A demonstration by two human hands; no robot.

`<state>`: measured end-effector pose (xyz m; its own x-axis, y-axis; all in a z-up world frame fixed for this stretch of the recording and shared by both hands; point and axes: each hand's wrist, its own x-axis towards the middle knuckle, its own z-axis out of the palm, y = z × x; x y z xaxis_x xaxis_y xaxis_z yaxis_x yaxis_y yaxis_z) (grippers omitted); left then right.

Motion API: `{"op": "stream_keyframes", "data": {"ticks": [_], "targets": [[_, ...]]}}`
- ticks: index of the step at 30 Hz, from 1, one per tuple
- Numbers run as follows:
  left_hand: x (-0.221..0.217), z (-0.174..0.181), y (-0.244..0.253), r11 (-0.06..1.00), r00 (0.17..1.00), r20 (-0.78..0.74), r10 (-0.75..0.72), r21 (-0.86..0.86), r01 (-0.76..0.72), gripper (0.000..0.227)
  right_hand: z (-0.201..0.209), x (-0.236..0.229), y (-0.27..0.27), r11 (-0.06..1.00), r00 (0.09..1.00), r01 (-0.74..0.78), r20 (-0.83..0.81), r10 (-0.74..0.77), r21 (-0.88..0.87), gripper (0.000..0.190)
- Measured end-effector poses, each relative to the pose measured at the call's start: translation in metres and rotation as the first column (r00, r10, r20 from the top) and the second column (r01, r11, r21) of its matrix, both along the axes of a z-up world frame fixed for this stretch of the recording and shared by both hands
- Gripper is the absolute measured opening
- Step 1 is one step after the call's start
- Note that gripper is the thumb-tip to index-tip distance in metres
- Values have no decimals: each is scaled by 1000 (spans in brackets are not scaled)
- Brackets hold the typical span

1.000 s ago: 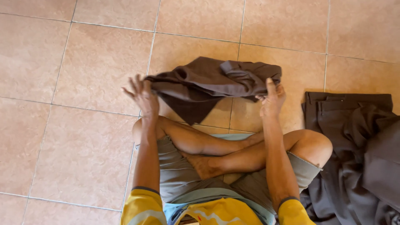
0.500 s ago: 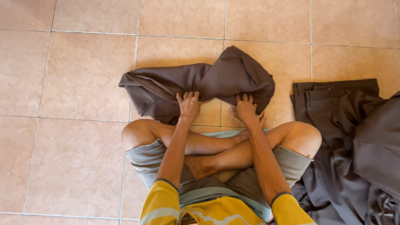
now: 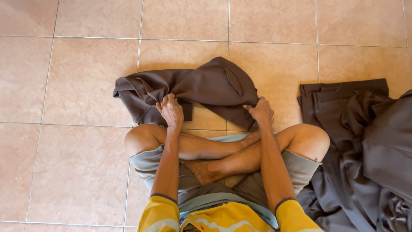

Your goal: A person sitting on the floor picks up a pair of brown pants and folds them into a neat square.

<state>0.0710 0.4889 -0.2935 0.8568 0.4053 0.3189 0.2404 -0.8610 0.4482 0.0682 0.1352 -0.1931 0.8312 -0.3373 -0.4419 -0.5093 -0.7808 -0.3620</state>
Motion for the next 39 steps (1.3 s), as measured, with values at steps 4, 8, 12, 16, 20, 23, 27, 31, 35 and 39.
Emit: {"op": "stream_keyframes", "data": {"ticks": [4,8,12,16,20,23,27,31,35,39], "targets": [[7,95,2,999,976,216,-14,-38,23,14,-18,15,-25,971,966,67,230,-121,229,52],[18,200,19,997,884,466,-19,72,-17,12,76,4,-21,829,859,-54,450,-245,556,40],[71,197,41,966,922,387,7,235,-106,22,90,29,-25,777,707,-194,635,-313,599,44],[61,164,0,982,976,209,-57,187,17,54,40,33,-30,880,891,83,362,-276,467,75],[20,105,-53,901,885,170,-434,90,424,51,-17,28,-39,979,996,48,70,-63,198,77],[-13,75,-95,817,815,62,-576,27,575,68,-28,27,-27,960,990,13,134,-53,281,47],[-20,26,-124,749,757,-228,-612,139,648,52,-24,30,-28,936,930,83,311,-196,343,36],[-9,-16,-115,787,791,-158,-591,101,608,26,-68,28,-53,989,990,137,16,-139,57,71],[-15,-33,-98,810,812,-48,-582,51,584,26,-80,38,-47,983,981,70,169,-99,171,32],[-32,-19,-90,804,803,-42,-595,-19,594,25,-52,38,-45,859,866,31,415,-279,511,14]]}}
